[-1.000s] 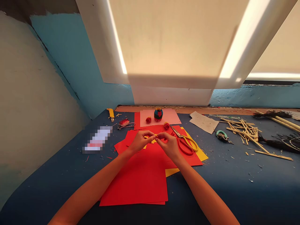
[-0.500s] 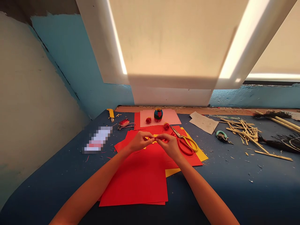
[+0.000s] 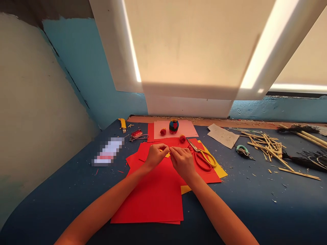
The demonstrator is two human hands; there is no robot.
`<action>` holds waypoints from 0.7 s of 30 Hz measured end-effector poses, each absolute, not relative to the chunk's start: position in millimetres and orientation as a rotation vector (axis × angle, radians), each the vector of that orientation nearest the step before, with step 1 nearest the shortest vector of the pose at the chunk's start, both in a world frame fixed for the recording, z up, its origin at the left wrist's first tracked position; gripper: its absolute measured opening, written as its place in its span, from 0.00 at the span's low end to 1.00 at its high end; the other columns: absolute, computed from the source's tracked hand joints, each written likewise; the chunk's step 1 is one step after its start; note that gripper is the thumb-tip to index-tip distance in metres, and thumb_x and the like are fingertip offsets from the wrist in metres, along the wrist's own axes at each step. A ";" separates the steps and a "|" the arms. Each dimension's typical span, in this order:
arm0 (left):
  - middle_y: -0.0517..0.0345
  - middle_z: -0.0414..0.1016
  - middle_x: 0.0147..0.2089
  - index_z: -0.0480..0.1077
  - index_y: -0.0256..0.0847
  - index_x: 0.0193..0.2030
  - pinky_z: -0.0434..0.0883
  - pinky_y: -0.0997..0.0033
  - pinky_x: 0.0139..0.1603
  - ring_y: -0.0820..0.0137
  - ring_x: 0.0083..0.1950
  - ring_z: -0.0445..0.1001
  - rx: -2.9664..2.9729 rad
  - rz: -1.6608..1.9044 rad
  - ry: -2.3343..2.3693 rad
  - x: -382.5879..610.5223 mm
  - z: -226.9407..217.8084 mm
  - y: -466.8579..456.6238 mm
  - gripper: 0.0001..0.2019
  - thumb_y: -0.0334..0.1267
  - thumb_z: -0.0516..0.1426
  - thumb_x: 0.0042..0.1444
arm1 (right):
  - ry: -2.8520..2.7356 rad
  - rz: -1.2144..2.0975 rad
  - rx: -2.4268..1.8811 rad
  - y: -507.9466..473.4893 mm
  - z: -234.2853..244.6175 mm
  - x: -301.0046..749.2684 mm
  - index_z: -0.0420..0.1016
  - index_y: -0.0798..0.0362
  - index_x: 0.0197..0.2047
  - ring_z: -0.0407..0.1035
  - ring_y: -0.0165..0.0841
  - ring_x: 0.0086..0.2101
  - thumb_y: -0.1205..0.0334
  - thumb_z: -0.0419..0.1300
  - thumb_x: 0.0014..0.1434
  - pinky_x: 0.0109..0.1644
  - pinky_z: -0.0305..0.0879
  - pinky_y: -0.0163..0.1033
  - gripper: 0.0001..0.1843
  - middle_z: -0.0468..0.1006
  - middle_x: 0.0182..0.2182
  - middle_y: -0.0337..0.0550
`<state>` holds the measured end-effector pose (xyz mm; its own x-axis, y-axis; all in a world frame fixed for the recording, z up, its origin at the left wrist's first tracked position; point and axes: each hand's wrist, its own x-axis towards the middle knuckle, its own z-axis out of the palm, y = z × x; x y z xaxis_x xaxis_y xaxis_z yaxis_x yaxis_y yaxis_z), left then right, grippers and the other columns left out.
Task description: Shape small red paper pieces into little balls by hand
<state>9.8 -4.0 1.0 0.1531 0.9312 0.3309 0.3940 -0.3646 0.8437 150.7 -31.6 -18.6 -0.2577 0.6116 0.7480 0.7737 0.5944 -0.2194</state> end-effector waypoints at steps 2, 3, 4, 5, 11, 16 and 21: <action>0.57 0.74 0.24 0.72 0.34 0.24 0.65 0.77 0.28 0.73 0.27 0.71 1.804 1.183 1.219 6.3 3.0 -2.5 0.12 0.37 0.50 0.50 | -2.019 -0.218 -1.071 -32.6 -17.5 149.6 0.72 0.50 0.47 0.72 0.38 0.42 0.66 0.50 0.60 0.45 0.63 0.44 0.15 0.77 0.44 0.48; 0.56 0.74 0.25 0.73 0.34 0.25 0.65 0.77 0.28 0.72 0.28 0.71 1.792 1.173 1.188 4.1 4.1 -1.4 0.13 0.37 0.50 0.51 | -2.023 -0.198 -1.067 -32.6 -17.0 149.5 0.72 0.50 0.48 0.72 0.39 0.43 0.67 0.50 0.60 0.45 0.63 0.45 0.15 0.77 0.44 0.48; 0.56 0.75 0.26 0.73 0.34 0.26 0.66 0.77 0.28 0.72 0.28 0.71 1.789 1.155 1.154 1.8 5.0 -0.2 0.13 0.38 0.50 0.51 | -2.016 -0.168 -1.065 -32.4 -16.5 149.7 0.72 0.49 0.48 0.72 0.39 0.43 0.67 0.50 0.60 0.46 0.63 0.45 0.16 0.77 0.44 0.48; 0.55 0.75 0.26 0.73 0.34 0.27 0.66 0.77 0.28 0.72 0.29 0.72 1.795 1.132 1.118 -0.4 5.8 0.9 0.13 0.40 0.51 0.51 | -1.994 -0.124 -1.064 -32.1 -16.0 150.2 0.72 0.49 0.47 0.72 0.39 0.42 0.66 0.50 0.60 0.46 0.63 0.46 0.15 0.77 0.44 0.47; 0.56 0.75 0.26 0.73 0.34 0.26 0.65 0.77 0.27 0.73 0.28 0.70 1.896 1.066 1.013 -4.2 11.0 -1.4 0.12 0.40 0.53 0.52 | -1.759 0.372 -1.037 -32.2 -9.9 153.9 0.74 0.48 0.36 0.74 0.35 0.33 0.59 0.57 0.56 0.37 0.69 0.39 0.06 0.79 0.32 0.41; 0.57 0.73 0.27 0.70 0.35 0.29 0.65 0.78 0.26 0.73 0.28 0.70 1.957 1.062 0.993 -1.6 14.4 -9.1 0.13 0.41 0.50 0.56 | -1.664 0.470 -1.002 -32.6 -8.1 154.9 0.70 0.50 0.33 0.72 0.34 0.32 0.57 0.58 0.55 0.36 0.69 0.38 0.06 0.77 0.30 0.41; 0.53 0.75 0.43 0.71 0.41 0.42 0.69 0.71 0.42 0.68 0.45 0.71 2.354 1.242 1.026 -3.0 8.5 -9.7 0.10 0.41 0.53 0.57 | -1.580 0.468 -1.049 -28.4 -11.6 157.8 0.67 0.51 0.38 0.72 0.36 0.34 0.54 0.58 0.55 0.37 0.69 0.40 0.11 0.76 0.32 0.45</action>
